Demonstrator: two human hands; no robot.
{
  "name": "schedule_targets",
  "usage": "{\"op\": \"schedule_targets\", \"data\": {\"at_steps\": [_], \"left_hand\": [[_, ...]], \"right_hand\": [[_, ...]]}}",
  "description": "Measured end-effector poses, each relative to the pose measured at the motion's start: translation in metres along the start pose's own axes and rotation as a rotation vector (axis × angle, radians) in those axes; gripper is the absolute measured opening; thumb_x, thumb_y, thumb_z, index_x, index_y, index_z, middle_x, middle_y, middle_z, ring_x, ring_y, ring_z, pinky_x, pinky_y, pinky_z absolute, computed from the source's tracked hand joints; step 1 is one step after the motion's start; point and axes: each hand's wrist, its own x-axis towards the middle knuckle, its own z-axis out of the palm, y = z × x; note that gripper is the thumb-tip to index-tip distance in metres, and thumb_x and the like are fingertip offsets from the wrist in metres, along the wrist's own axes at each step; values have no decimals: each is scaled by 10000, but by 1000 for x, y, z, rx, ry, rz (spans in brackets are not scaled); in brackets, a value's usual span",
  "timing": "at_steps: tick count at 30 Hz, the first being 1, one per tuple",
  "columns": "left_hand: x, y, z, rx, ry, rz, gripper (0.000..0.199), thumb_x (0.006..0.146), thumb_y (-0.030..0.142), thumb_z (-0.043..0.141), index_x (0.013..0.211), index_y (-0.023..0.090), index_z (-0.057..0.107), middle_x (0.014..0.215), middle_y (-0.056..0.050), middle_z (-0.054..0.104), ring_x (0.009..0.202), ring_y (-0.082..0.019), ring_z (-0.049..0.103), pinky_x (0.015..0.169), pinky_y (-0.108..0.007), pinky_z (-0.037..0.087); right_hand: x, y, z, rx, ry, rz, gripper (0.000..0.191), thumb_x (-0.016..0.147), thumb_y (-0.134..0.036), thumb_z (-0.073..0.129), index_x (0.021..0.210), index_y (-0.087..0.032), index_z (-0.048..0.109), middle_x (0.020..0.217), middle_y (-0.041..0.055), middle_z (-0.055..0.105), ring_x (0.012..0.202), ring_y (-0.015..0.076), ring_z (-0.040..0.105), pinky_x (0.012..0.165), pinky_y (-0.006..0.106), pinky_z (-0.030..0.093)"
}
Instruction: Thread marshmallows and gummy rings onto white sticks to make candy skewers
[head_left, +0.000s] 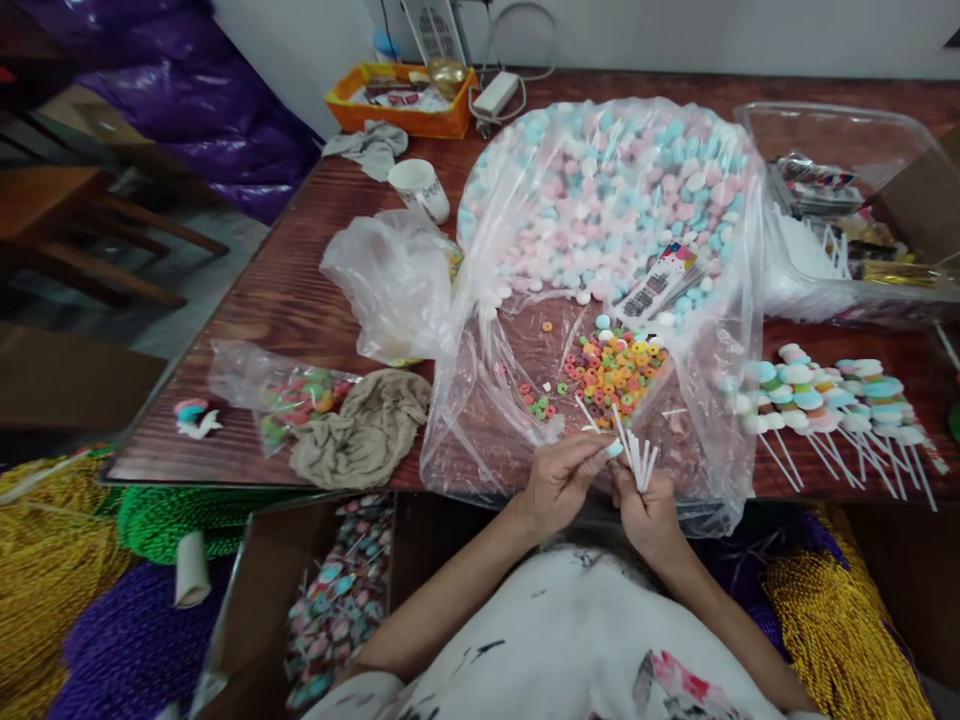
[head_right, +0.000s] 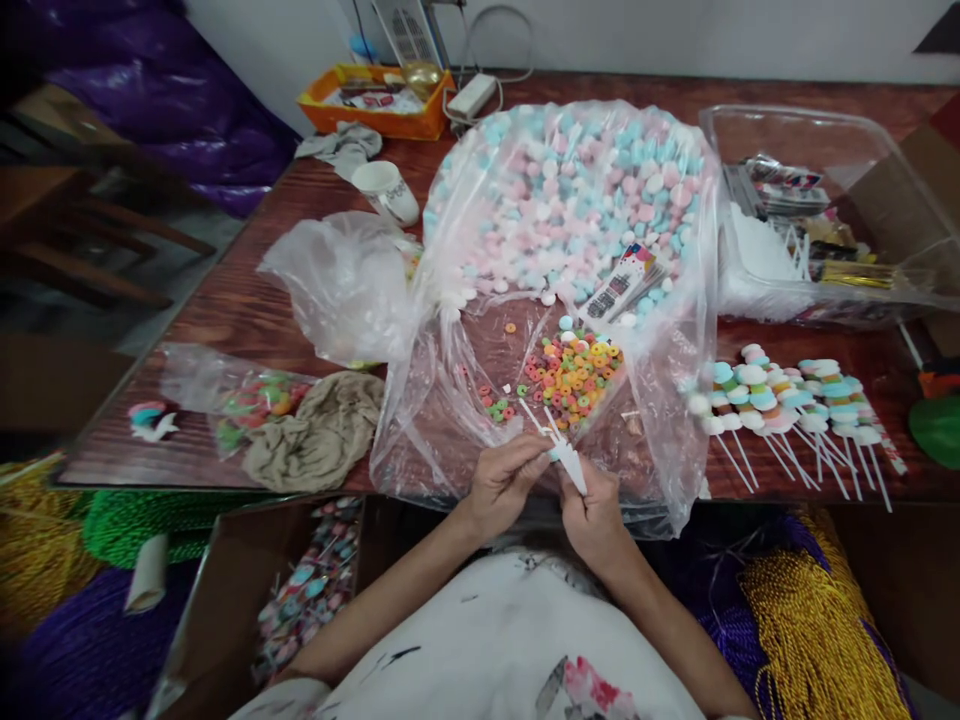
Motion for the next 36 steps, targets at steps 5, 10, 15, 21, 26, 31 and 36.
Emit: {"op": "schedule_targets", "data": {"at_steps": [5, 10, 15, 21, 26, 31, 36], "left_hand": [[56, -27, -30, 346, -21, -44, 201, 902, 204, 566, 1009, 210, 736, 923, -74, 736, 846, -190, 688, 798, -332, 552], [98, -51, -44, 850, -258, -85, 225, 834, 149, 614, 1035, 170, 714, 918, -100, 632, 903, -238, 611, 846, -389, 509], [94, -55, -41, 903, -329, -26, 213, 882, 152, 542, 1025, 162, 699, 963, -96, 609, 931, -218, 579, 859, -350, 491], [91, -46, -43, 952, -396, 104, 194, 875, 99, 500, 929, 144, 681, 961, -113, 614, 973, -244, 525, 855, -379, 476], [92, -40, -41, 897, -517, 223, 175, 832, 56, 488, 815, 142, 640, 930, -120, 644, 939, -237, 534, 846, -370, 467], [82, -39, -42, 680, -349, 130, 129, 787, 99, 552, 741, 167, 651, 768, -64, 658, 771, -187, 575, 806, -363, 478], [55, -31, -53, 84, 155, -281, 141, 768, 284, 706, 838, 162, 708, 714, -14, 683, 619, -117, 598, 580, -239, 475]], "right_hand": [[9, 4, -25, -85, 44, 35, 215, 953, -294, 493, 843, -177, 636, 581, -38, 472, 534, 119, 437, 519, 236, 364], [12, 14, -30, -76, 92, 43, 237, 965, -315, 482, 840, -177, 629, 577, -49, 440, 521, 116, 414, 535, 247, 358], [12, 17, -29, -15, 81, 33, 266, 967, -310, 477, 745, -190, 562, 577, -54, 435, 520, 110, 415, 535, 243, 357], [12, 14, -32, -39, 50, 11, 302, 965, -289, 475, 681, -197, 519, 561, -52, 446, 518, 108, 433, 537, 241, 360], [12, 14, -32, -112, 27, -63, 210, 956, -248, 474, 797, -198, 601, 580, -46, 472, 529, 119, 458, 544, 242, 378], [11, 13, -32, -243, 3, -143, 198, 941, -174, 446, 888, -190, 636, 645, -9, 567, 544, 134, 498, 574, 260, 402], [13, 4, -31, -345, -37, -188, 228, 913, -142, 430, 940, -183, 652, 673, 9, 627, 563, 153, 559, 591, 264, 424]]}}
